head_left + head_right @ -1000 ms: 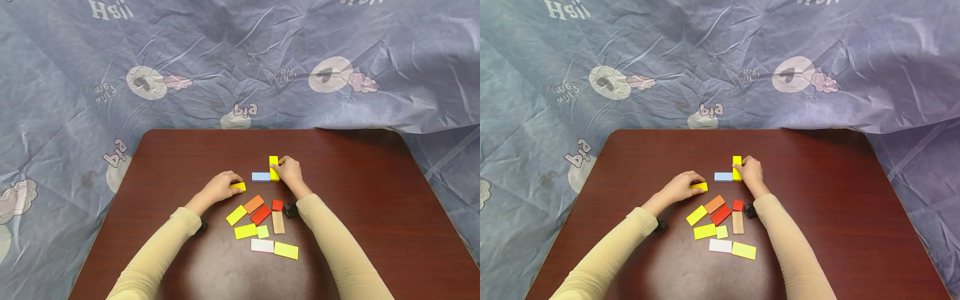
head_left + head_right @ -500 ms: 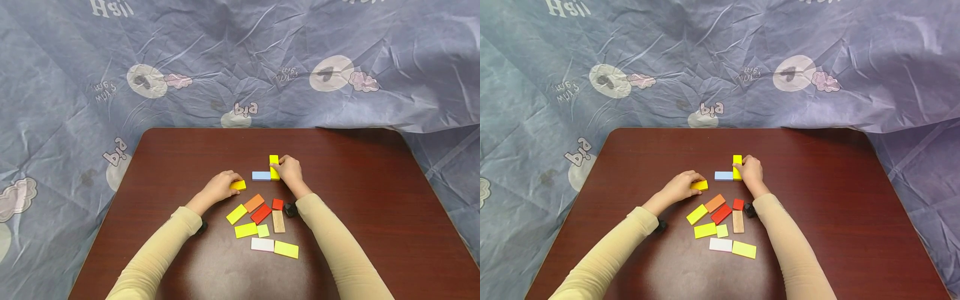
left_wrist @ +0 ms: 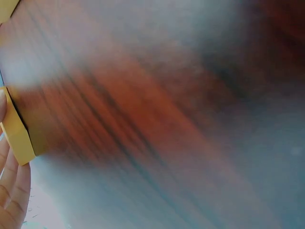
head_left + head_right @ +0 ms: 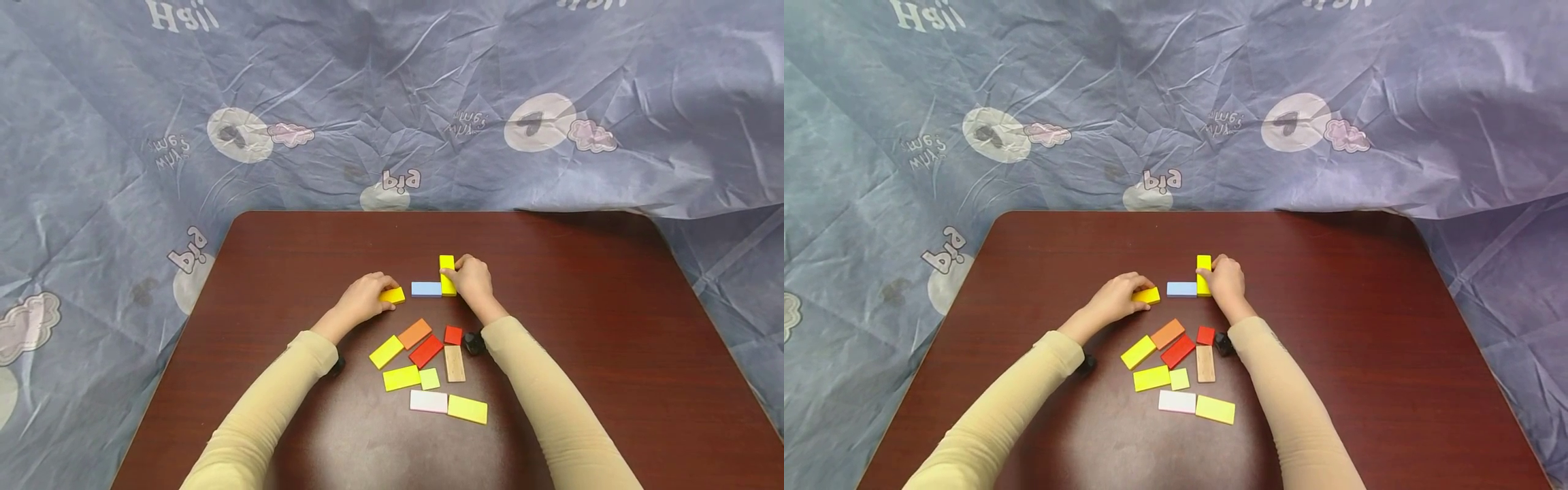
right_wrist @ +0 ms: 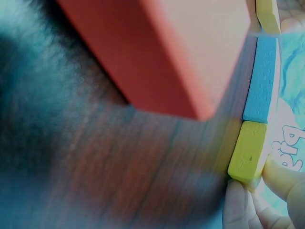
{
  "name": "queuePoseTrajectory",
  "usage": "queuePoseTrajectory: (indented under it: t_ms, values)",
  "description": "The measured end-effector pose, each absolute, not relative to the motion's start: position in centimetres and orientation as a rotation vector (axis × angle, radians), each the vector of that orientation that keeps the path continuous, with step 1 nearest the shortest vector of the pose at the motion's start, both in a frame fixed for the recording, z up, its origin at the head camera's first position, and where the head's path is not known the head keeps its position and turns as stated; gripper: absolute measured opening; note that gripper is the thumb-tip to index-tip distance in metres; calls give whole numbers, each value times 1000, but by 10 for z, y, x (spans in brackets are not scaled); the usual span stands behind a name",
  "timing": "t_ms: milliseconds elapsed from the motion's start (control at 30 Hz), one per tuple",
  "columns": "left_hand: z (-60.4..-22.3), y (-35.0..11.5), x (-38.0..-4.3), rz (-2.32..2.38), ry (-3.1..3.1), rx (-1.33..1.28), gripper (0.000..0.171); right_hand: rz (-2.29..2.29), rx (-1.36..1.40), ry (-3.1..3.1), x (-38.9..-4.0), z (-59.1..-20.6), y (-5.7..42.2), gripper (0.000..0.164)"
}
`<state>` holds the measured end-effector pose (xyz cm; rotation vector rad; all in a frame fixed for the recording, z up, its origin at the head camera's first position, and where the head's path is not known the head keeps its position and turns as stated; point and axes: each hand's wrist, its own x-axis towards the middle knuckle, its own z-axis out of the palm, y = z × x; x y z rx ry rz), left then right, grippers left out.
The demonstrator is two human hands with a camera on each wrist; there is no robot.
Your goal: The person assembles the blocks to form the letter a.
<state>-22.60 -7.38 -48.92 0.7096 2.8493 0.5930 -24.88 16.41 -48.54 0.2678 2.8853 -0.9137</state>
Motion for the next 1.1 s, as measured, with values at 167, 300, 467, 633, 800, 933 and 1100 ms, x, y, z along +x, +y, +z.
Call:
queuePoseTrajectory:
  t_ms: [167,300,467,633,800,933,1100]
  values:
    - [-489,-71,-231,612,2857,651,39,-900,273,2869,-249,-486,164,43]
    - [-491,-69,-235,656,2860,654,37,-903,288,2859,-249,-486,164,43]
    - [-496,-68,-239,711,2857,663,35,-900,285,2854,-248,-486,165,43]
    - [-497,-68,-240,758,2845,648,37,-900,280,2859,-247,-486,165,43]
    - [-498,-68,-241,789,2840,662,38,-896,274,2875,-248,-485,166,42]
    - [-499,-69,-242,825,2832,676,38,-897,277,2868,-249,-485,166,42]
    - [-501,-71,-244,859,2808,647,38,-900,270,2874,-250,-485,166,42]
